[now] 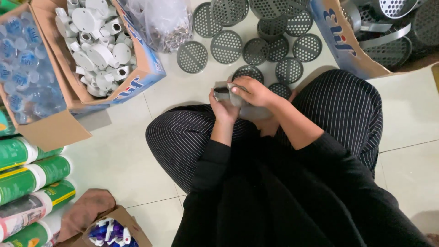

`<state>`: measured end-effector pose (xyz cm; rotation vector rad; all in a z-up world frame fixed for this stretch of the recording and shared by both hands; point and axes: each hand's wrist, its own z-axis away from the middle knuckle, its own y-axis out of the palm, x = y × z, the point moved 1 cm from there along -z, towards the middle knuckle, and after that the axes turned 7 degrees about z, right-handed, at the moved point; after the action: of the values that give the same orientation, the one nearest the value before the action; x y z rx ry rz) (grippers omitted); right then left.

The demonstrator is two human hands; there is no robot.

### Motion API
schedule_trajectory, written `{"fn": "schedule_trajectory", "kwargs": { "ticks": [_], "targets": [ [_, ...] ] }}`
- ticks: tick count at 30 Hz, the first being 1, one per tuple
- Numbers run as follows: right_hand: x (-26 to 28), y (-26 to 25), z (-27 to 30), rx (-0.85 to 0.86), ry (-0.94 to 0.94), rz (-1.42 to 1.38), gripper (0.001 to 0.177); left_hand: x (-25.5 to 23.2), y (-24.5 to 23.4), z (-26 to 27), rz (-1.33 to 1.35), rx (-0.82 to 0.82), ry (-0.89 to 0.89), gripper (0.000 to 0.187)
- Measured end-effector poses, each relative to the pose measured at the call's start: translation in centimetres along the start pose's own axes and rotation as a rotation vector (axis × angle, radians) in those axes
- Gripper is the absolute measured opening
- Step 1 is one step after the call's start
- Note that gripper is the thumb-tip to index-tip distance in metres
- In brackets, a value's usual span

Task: The person sits on the floor and wipes multiple round, perforated metal parts with a cloth. They handle the parts one at a time, wiping the surfaces and edges, then placing them back on the floor among other similar parts.

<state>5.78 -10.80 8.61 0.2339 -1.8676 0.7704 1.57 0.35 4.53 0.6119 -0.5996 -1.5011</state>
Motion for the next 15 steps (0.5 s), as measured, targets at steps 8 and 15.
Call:
{"fn": "schedule_trajectory", "kwargs": {
  "ticks": [8,15],
  "targets": [
    [1.6,-1.4,0.0,-0.256,0.128,0.077,0.045,1.8,0.6,0.4,-0.162,0.084,0.0,0.054],
    [2.8,2.8,0.8,0.153,-0.082,0.273,0.036,0.0,1.3,1.9,-0.045,0.381,-0.133,0.064]
  ]
}}
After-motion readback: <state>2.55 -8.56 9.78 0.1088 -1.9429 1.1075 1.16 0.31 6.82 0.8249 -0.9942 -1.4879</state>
